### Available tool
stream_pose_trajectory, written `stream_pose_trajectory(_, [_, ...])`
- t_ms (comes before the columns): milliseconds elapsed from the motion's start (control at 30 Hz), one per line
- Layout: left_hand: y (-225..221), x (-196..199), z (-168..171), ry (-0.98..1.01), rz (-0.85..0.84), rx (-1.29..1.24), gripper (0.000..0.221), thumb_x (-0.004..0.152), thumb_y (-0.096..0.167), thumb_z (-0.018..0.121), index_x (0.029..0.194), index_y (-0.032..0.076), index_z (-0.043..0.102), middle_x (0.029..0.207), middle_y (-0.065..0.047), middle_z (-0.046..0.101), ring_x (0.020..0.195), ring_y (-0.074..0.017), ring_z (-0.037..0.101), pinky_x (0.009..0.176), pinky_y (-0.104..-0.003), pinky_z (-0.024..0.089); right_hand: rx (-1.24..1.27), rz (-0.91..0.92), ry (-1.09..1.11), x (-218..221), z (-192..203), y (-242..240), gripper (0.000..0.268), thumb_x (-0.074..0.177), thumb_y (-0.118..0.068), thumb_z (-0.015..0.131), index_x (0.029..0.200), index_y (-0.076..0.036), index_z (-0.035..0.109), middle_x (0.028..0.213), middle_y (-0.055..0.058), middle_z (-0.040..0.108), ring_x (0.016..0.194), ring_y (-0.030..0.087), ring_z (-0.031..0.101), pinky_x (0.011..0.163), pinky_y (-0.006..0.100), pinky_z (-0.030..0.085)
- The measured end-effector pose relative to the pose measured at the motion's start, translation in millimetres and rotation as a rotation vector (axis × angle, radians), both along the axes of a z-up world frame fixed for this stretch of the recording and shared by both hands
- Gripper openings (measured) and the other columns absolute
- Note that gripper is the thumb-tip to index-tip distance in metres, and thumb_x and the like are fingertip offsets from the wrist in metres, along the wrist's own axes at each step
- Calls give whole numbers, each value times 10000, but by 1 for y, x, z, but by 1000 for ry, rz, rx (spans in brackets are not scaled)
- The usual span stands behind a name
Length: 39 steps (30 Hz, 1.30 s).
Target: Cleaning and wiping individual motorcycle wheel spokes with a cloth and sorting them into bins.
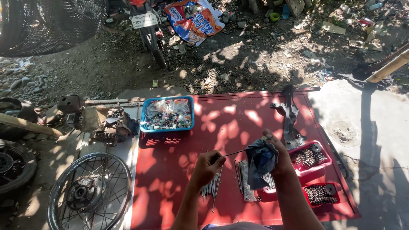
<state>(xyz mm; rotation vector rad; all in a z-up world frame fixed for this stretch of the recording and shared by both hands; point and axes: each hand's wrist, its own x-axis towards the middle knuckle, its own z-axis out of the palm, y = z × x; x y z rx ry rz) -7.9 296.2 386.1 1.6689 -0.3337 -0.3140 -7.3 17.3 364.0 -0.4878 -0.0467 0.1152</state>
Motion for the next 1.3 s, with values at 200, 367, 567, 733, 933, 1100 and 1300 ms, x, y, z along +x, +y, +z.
stream_pose_trajectory(200, [32,2,12,-45,56,-4,161,948,111,686,817,18,710,648,46,548,575,-67,387,524,-250,320,17,-145,207,8,-53,11,100,1014,-179,552,1067,-97,574,890,40,660,743,132,631,685,279,514])
stream_pose_trajectory(367, [38,-14,29,-37,-43,140,191,920,137,671,832,11,784,582,16,569,510,-96,362,474,-298,302,-369,-704,525,1,-53,52,213,953,-23,568,1140,-112,518,997,58,622,775,137,599,664,266,529])
stream_pose_trajectory(567, [56,-7,18,-36,48,-17,373,978,214,567,685,17,688,582,8,583,518,-98,396,506,-278,342,-1665,-155,131,-19,-19,70,112,830,-33,588,932,-75,603,718,79,711,549,219,619,553,381,510])
stream_pose_trajectory(733, [72,22,-19,5,341,-26,538,1057,237,508,534,108,493,485,-40,415,508,-153,384,572,-301,376,-1283,-45,-72,-28,-24,53,202,782,81,577,914,-62,633,750,125,682,680,245,656,646,362,519])
stream_pose_trajectory(933, [53,2,-23,112,54,53,593,1083,230,487,499,126,487,427,-18,389,425,-129,328,536,-288,368,-415,-490,41,-7,17,64,218,931,89,549,973,-111,475,831,94,647,628,139,618,602,203,484])
stream_pose_trajectory(1100, [21,-3,-6,92,-129,86,598,1144,317,443,597,99,552,529,-63,510,539,-178,404,597,-327,390,-647,-815,486,13,-6,51,115,1021,-86,556,1101,-140,493,925,68,568,770,191,627,701,307,580])
stream_pose_trajectory(1300, [-1,-10,-4,116,-10,43,471,1068,372,443,744,75,613,627,-13,525,533,-129,406,512,-313,336,-218,-597,519,12,-17,-7,222,1066,-190,446,1262,-155,546,1048,21,663,835,143,676,677,305,589])
